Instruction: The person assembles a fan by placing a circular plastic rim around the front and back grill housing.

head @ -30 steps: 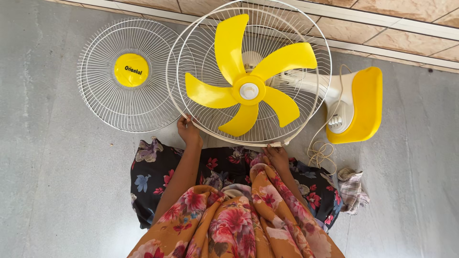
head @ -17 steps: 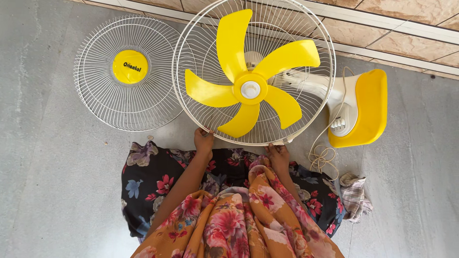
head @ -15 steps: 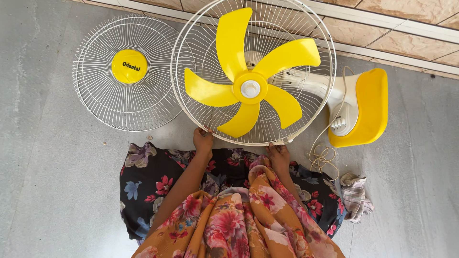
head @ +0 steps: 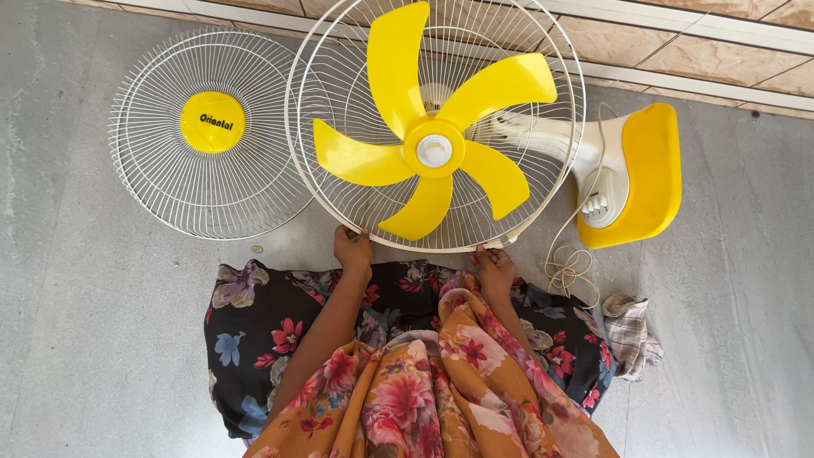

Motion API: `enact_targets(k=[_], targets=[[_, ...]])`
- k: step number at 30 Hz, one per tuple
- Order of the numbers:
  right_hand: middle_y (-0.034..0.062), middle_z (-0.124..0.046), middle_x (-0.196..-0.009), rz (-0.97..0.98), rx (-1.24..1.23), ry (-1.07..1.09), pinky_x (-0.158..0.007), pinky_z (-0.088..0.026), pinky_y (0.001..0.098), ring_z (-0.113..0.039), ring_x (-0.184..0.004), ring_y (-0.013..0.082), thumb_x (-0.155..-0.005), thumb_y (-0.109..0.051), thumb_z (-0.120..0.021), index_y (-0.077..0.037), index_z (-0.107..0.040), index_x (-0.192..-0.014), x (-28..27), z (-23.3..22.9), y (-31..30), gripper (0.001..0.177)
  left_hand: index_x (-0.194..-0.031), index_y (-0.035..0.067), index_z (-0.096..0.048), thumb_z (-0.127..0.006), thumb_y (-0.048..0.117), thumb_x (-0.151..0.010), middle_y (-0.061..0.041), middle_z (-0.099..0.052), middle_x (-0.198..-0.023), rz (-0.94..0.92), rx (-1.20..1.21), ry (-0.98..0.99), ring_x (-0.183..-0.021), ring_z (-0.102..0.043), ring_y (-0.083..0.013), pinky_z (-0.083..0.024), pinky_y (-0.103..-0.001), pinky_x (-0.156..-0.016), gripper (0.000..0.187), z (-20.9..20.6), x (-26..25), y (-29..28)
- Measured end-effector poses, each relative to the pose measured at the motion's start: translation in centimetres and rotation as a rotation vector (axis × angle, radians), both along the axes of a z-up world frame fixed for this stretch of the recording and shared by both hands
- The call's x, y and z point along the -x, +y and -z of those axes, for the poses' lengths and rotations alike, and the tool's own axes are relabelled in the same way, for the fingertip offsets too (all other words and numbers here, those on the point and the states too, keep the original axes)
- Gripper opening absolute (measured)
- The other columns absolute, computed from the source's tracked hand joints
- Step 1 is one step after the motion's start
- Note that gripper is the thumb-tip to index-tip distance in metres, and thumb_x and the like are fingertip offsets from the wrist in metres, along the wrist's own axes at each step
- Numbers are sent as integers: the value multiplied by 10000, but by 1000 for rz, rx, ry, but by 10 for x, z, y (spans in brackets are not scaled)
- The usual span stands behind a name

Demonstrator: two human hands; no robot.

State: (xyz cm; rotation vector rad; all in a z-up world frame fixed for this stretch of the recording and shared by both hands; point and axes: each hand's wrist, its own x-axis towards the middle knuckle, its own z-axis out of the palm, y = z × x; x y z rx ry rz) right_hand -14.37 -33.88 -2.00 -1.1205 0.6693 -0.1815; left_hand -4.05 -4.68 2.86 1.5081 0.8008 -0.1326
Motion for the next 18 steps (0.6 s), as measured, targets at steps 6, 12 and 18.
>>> enact_targets(k=[6,12,18], targets=[[104,-709,-949,-7,5,80,-757,-597,263,-707,-842,154,-957,-102,-732,58,-629,-1050,3,-6,2,212,-1169,46,-573,-645,3,-968,-74,-588,-1129,16,-7,21,-966,-663,-172,-608,-292,-815,218,-5,1,-1],[97,-699,-933,2,11,48,-757,-587,255,-702,-832,150,-967,-113,-730,36,-614,-1047,1,-10,5,205,-1157,39,-556,-655,-26,-946,-81,-605,-1118,-17,19,-6,-935,-678,-160,-594,-304,-796,242,-5,1,-4],[95,-707,-950,-8,23,11,-794,-593,255,-712,-856,142,-969,-105,-718,40,-621,-1055,0,-17,6,194,-1147,38,-563,-664,-37,-939,-77,-618,-1098,-15,-20,-34,-917,-680,-159,-588,-303,-771,244,-9,1,-5]])
